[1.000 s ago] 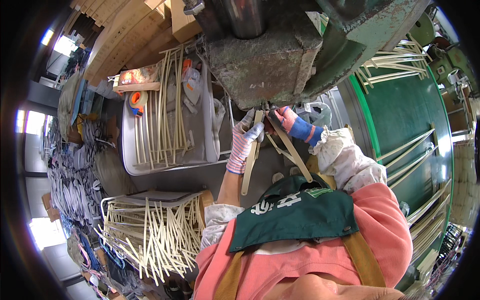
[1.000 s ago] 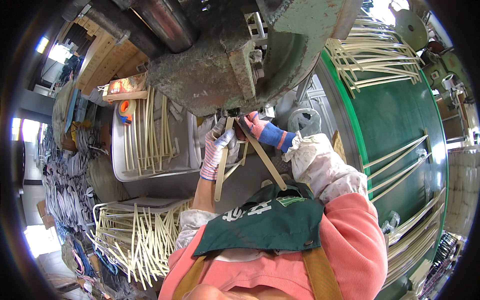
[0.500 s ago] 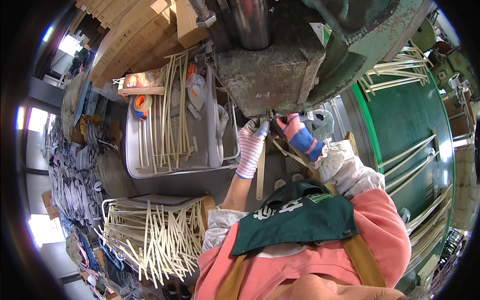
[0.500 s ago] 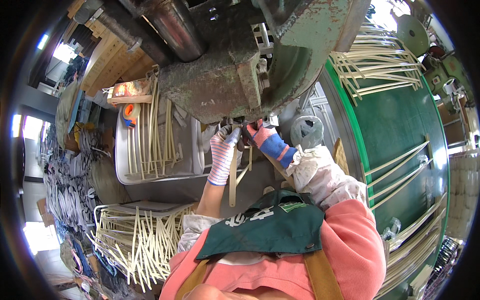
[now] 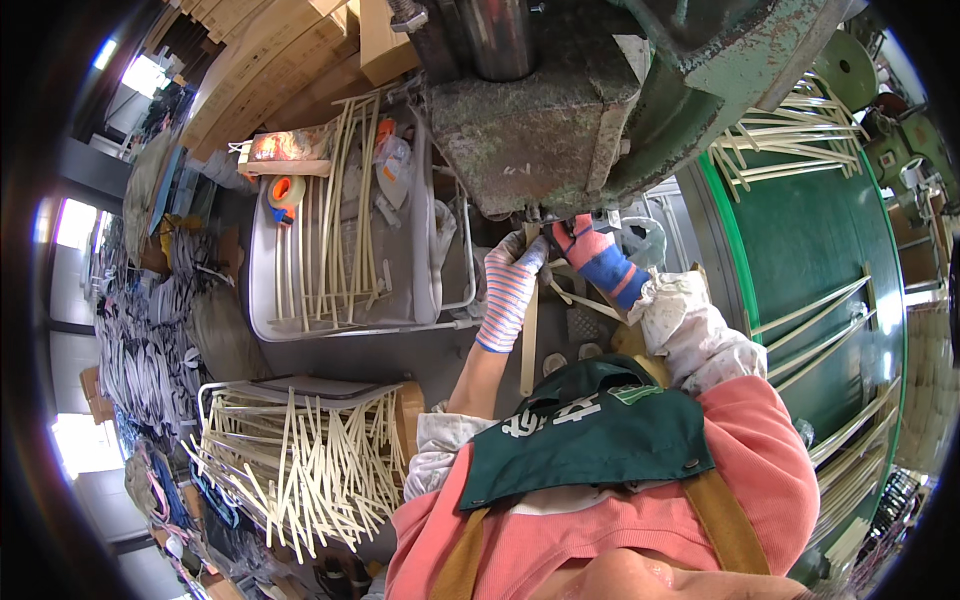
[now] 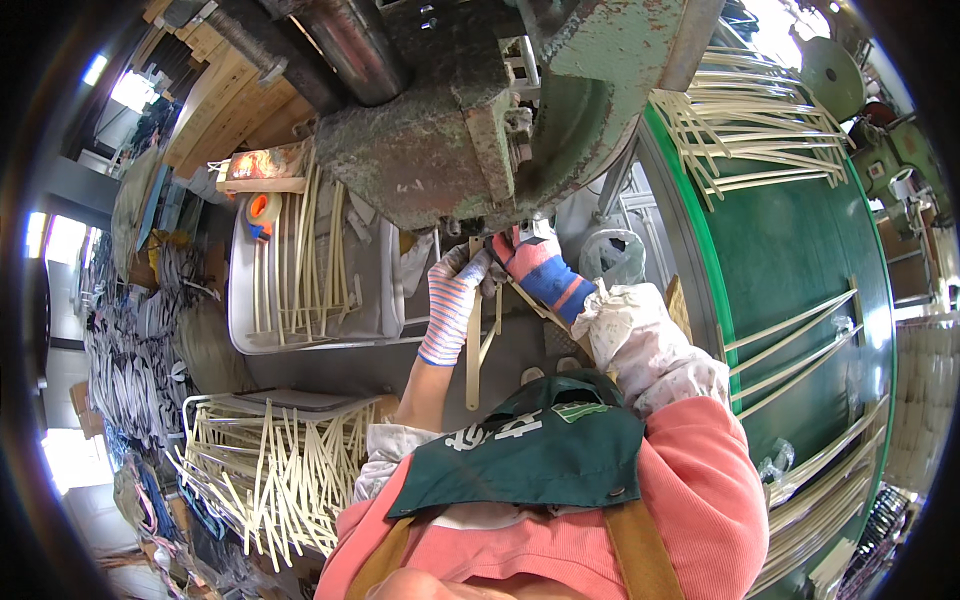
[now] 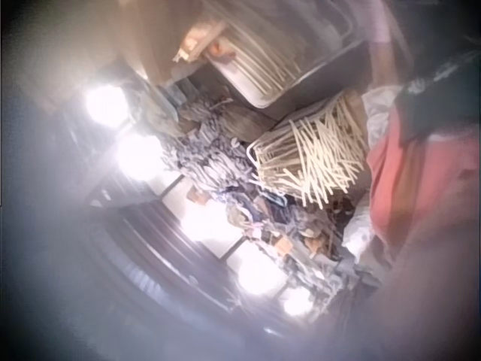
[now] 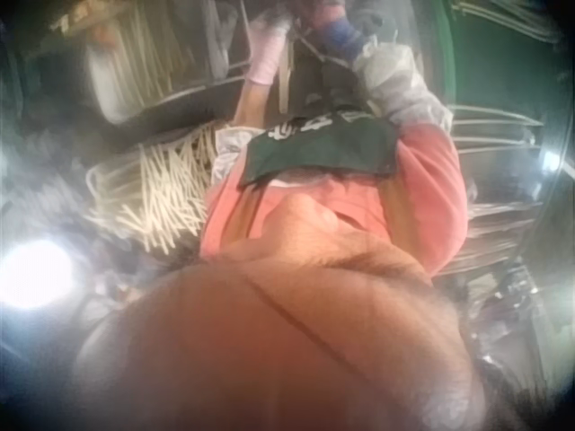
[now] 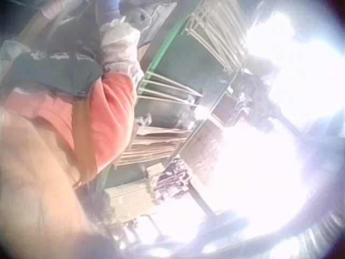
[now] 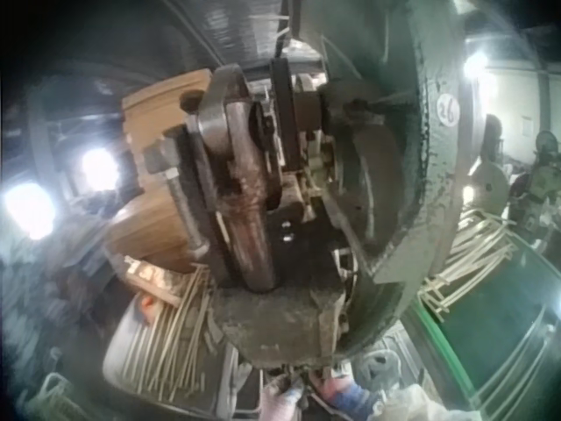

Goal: The person assembles small wooden frames by inserting dowels into pre-drilled holes on a workbench. They repeatedly pick up frame components, align them, and press the dowels into place to form rectangular structures.

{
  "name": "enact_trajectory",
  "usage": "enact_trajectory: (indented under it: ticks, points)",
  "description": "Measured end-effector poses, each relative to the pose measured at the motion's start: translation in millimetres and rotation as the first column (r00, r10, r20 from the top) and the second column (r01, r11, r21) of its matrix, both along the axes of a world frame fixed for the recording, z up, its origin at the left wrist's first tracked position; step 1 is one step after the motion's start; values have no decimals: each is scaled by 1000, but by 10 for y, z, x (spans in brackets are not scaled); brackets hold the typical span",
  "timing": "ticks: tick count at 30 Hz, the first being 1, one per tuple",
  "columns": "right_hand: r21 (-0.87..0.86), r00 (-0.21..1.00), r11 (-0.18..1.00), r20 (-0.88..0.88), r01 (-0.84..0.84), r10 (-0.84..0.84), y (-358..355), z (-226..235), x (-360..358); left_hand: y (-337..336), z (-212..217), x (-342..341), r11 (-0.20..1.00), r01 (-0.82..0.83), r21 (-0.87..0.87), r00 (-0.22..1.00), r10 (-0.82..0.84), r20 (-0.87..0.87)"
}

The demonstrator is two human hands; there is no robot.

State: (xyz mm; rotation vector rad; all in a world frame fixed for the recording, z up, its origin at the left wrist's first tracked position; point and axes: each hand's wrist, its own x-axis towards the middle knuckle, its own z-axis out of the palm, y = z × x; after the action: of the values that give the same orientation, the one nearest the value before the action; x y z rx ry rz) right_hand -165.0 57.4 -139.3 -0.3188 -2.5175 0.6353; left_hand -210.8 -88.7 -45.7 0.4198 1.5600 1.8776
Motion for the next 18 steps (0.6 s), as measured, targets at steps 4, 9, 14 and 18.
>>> enact_trajectory:
  ticks: [4,9,14,18]
  points:
    - [60,999,997,31,41,-42,197,-251,-26,-79,-42,237,992,-4,-129,996,-7,-86]
    - [-171,929,985,362,-16,78,684,58,-95,-95,-195,332,993,-95,-65,995,94,-15]
    - [-188,877,979,454,-79,158,652,685,232,-62,-345,332,969,-112,-221,993,104,-45]
    - [-639,755,676,219,-368,618,241,762,998,-12,-373,400,959,-212,-188,971,185,-153]
